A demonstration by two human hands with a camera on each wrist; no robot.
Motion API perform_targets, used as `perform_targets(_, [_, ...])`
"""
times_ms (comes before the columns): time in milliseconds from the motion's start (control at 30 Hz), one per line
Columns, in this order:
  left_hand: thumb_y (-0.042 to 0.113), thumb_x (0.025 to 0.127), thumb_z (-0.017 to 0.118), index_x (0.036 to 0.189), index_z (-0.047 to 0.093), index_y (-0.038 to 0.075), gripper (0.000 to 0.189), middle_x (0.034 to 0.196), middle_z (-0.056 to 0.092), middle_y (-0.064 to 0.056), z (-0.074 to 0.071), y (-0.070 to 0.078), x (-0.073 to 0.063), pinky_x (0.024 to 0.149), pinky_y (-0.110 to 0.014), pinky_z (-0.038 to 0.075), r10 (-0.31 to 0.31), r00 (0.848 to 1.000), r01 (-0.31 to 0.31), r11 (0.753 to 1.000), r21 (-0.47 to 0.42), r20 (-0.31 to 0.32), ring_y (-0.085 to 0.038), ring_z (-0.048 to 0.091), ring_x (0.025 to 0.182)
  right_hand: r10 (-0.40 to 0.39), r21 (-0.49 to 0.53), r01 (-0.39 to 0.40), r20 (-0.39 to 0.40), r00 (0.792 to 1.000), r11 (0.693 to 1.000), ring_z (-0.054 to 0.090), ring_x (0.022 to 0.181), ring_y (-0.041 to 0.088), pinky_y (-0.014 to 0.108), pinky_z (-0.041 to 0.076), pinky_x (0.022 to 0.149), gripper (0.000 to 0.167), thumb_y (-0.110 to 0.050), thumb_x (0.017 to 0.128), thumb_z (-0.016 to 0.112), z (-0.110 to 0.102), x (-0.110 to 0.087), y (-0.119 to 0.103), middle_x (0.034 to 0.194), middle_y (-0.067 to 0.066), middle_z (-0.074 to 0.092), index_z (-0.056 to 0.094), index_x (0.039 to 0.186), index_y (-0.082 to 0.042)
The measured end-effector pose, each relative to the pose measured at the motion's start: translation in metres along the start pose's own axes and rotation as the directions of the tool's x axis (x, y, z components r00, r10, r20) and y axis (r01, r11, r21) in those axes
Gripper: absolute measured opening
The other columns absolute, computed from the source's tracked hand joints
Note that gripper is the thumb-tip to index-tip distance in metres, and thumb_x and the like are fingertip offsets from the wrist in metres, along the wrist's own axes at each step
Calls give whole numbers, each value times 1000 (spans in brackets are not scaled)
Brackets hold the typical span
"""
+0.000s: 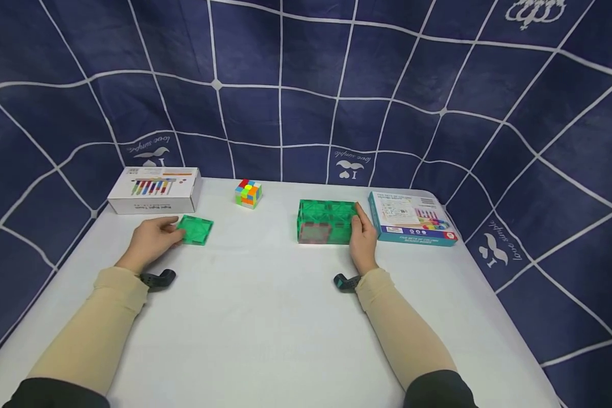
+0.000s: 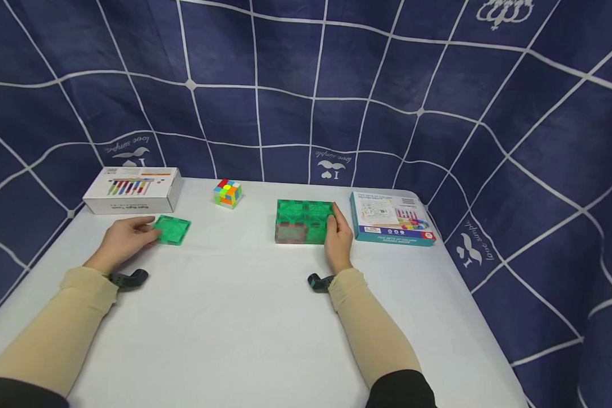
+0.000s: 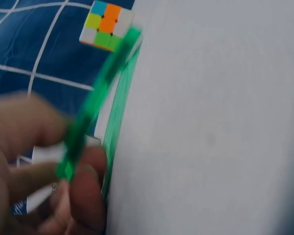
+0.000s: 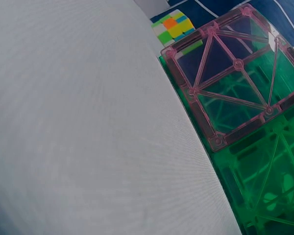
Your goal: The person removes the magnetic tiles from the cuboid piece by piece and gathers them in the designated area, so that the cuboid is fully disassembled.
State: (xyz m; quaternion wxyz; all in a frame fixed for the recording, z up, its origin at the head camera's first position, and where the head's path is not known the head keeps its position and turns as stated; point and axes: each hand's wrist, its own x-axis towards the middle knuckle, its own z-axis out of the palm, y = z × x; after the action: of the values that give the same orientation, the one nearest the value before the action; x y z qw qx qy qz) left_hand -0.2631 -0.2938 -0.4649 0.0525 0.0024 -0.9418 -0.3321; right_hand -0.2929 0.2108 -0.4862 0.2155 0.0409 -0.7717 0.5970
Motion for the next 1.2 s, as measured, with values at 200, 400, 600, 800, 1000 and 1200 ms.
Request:
perform_targets(200, [28,97,66,139,55,-11,59,110,69,-31,-2,1,-3,71,-41,55,-65,994,69,997,42,-87,-37,69,90,-2,8,2,-2,1000,1000,34,153,18,40,28,125,46,-29,112,42,2,2,-1,163,9,41,45,156,-16])
perform_targets(400, [37,96,70,140,51,-15,71,112,65,-35,-5,9,-6,81,-58,53,-79,996,83,990,116,-40,-44,64,97,-16,-5,16,-10,1000,1000,35,153,19,40,28,125,45,-28,112,42,3,3,-4,162,7,42,46,156,-17])
perform_targets(600, [36,100,67,141,47,-17,71,117,63,-38,-5,11,-5,91,-65,49,-66,998,67,981,185,-12,-51,61,106,-11,-9,11,-1,1000,1000,34,153,21,41,28,125,47,-28,112,41,3,5,-4,163,9,41,44,156,-12])
perform_targets(800, [33,102,63,142,45,-20,68,131,54,-43,-2,12,-3,103,-70,40,-66,998,62,975,213,11,-60,50,122,24,-7,-24,11,1000,1000,33,154,21,38,26,126,47,-24,112,41,2,-1,-17,163,7,40,43,156,-7])
perform_targets(1000, [31,104,59,145,41,-18,66,133,48,-44,2,19,-1,98,-71,42,-97,994,83,963,257,41,-56,44,118,70,-17,-70,7,997,997,30,155,24,39,25,126,46,-15,112,41,-3,-15,-40,164,10,39,41,157,-6])
perform_targets(1200, [31,102,61,148,39,-14,68,130,44,-46,2,23,-4,91,-70,46,-105,994,98,963,251,14,-58,49,111,49,-10,-49,3,999,999,32,154,26,40,26,126,46,-16,112,40,-2,-12,-28,163,15,39,42,156,-5])
